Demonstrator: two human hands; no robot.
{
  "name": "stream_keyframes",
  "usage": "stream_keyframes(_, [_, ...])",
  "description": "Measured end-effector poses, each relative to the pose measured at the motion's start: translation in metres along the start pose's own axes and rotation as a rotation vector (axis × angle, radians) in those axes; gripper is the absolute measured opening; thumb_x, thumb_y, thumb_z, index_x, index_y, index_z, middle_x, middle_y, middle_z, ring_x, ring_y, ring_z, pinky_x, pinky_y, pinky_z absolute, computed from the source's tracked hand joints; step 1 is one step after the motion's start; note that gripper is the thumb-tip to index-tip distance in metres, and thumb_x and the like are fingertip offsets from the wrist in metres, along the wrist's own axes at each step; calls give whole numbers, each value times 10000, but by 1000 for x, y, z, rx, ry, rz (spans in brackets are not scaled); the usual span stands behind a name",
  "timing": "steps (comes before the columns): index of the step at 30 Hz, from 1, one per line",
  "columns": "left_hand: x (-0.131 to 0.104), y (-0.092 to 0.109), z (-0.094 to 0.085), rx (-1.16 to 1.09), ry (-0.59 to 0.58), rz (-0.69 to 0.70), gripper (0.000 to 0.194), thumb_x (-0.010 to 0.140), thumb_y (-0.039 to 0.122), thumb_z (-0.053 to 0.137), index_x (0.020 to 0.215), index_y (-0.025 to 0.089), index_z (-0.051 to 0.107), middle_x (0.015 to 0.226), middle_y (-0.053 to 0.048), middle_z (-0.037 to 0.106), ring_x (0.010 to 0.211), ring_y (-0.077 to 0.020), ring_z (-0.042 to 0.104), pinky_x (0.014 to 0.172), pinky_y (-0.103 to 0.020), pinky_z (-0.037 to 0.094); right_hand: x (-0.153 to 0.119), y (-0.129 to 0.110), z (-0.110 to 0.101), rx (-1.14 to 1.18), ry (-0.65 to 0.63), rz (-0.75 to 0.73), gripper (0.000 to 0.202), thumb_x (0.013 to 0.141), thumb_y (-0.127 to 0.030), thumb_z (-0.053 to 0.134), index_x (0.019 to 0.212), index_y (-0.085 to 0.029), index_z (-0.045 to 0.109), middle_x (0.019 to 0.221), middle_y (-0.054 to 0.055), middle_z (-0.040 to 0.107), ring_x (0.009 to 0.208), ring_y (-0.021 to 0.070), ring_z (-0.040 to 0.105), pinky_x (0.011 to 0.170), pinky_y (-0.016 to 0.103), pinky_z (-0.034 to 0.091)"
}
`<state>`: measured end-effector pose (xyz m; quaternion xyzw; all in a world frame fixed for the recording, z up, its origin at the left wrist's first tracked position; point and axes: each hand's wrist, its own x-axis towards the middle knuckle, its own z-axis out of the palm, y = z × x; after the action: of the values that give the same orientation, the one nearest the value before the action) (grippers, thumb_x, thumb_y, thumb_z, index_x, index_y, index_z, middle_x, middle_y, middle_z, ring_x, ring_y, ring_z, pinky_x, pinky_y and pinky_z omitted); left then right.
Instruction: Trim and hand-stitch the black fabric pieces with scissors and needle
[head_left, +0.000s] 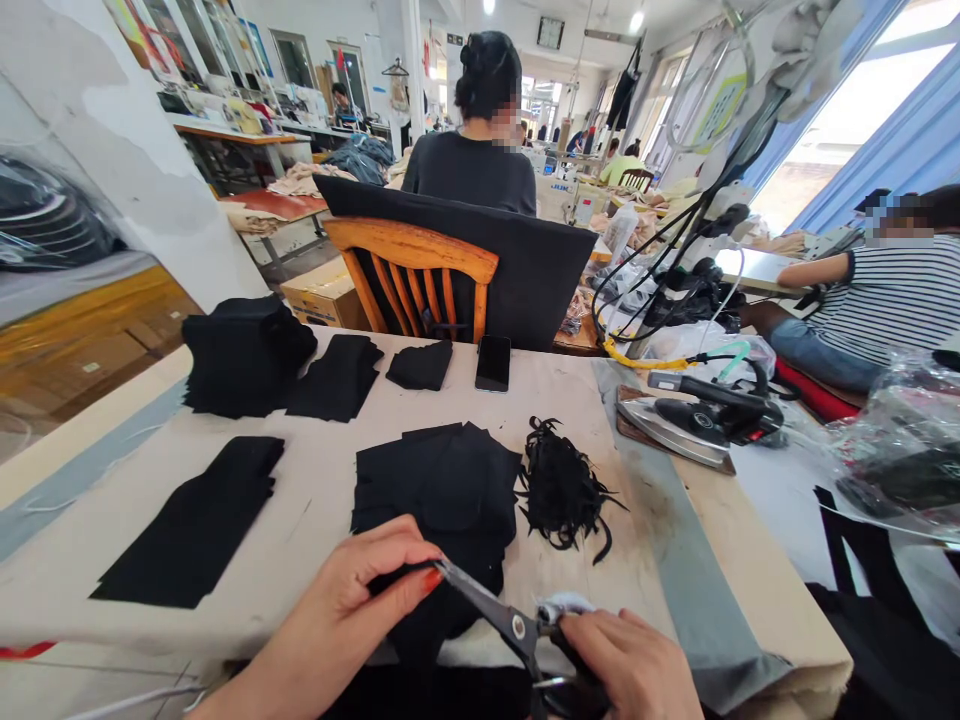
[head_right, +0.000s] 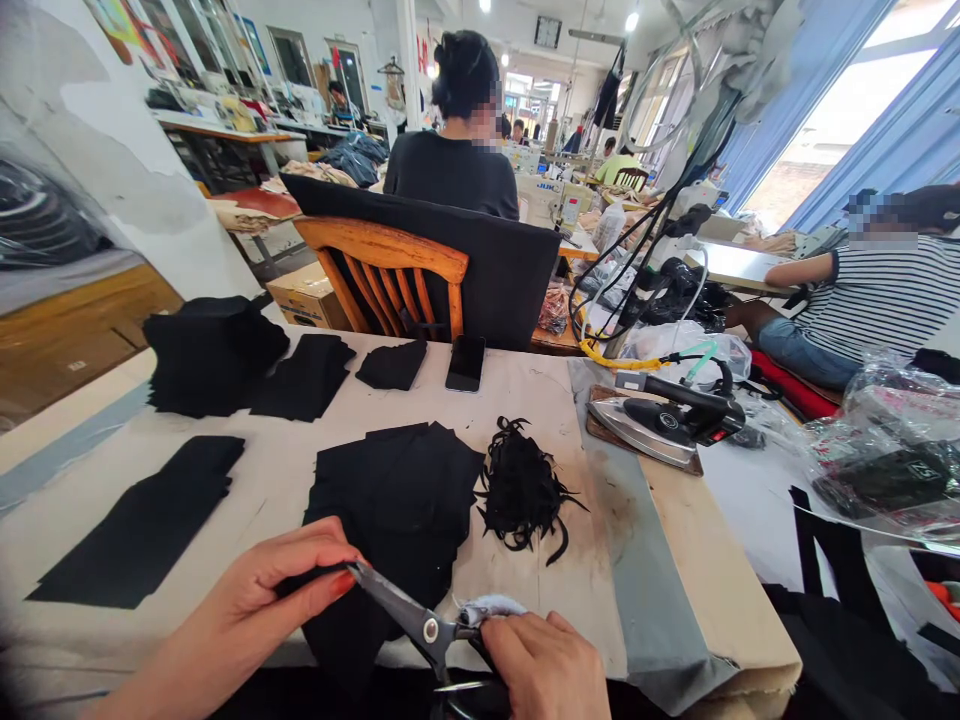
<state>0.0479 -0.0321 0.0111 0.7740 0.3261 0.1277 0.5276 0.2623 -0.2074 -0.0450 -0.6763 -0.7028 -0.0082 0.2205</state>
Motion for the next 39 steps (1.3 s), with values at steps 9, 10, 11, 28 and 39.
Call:
stream_keyframes(9, [0,-3,2,-40,-14,-2,277,919,352,484,777,209,675,756,19,486,684,-142,495,636,-250,373,-3,2,5,30,3,-1,465,797,-669,540,698,-215,528,556,-48,589,483,124,585,483,251,339])
stream_keyframes(10, [0,-3,2,-50,-13,-2,276,916,357,490,778,209,678,756,18,488,683,-142,493,632,-249,373,-3,1,5,31,8,-1,473,799,-675,531,694,-214,529,551,-49,588,481,124,587,483,250,343])
stream_keyframes(11, [1,-3,3,-58,-13,-5,279,912,364,494,775,208,681,754,17,491,683,-144,492,629,-249,372,-3,0,6,29,15,-3,481,798,-681,526,684,-214,530,543,-49,585,475,124,587,481,250,347])
stream_keyframes(28, [-12,-15,-1,-664,114,-342,230,784,431,675,875,222,645,667,56,516,601,-102,449,565,-204,366,29,64,4,-195,251,454,300,892,-426,512,828,-200,699,790,89,686,713,221,653,481,262,446])
stream_keyframes(39, [-38,-19,-22,-314,295,-42,69,824,316,653,818,260,693,760,34,577,737,-148,523,678,-234,410,115,-115,27,1062,218,251,155,809,-209,581,675,-159,639,619,-15,562,530,79,488,482,173,394])
